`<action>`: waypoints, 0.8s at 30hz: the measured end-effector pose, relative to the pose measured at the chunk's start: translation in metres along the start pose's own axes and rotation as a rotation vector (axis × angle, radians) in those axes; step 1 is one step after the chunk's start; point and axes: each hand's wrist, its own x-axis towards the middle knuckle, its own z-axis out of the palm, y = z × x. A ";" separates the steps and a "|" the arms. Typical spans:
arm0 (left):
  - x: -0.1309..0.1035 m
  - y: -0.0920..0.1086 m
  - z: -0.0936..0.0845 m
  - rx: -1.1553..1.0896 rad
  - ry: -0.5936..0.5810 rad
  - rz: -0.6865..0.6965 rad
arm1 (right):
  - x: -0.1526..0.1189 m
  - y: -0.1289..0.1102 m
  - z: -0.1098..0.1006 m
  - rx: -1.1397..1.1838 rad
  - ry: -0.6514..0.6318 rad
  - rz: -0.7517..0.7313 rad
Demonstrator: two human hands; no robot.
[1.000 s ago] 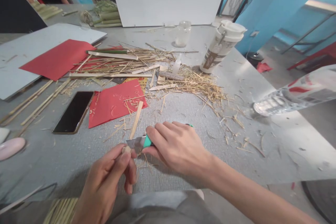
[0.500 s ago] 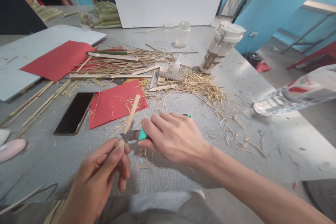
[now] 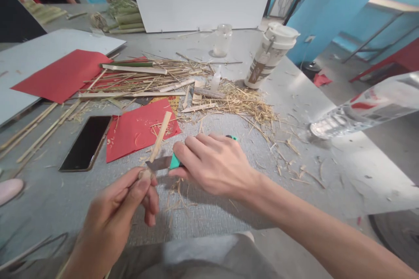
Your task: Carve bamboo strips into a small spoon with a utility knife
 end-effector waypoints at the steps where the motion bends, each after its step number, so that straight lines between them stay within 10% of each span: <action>1: 0.001 0.001 0.001 -0.009 0.012 -0.005 | -0.001 -0.005 0.001 0.002 0.000 0.031; 6: 0.001 0.004 0.002 -0.072 -0.030 -0.083 | -0.005 -0.011 0.001 0.035 -0.068 0.074; 11: -0.019 -0.015 -0.001 -0.042 -0.205 -0.186 | -0.018 0.050 -0.019 -0.120 0.020 0.403; 14: -0.021 -0.024 -0.010 -0.104 -0.093 -0.260 | -0.029 0.068 -0.025 -0.067 0.052 0.500; 24: -0.004 -0.006 -0.001 -0.072 -0.065 -0.142 | -0.023 -0.018 0.000 0.388 -0.197 0.183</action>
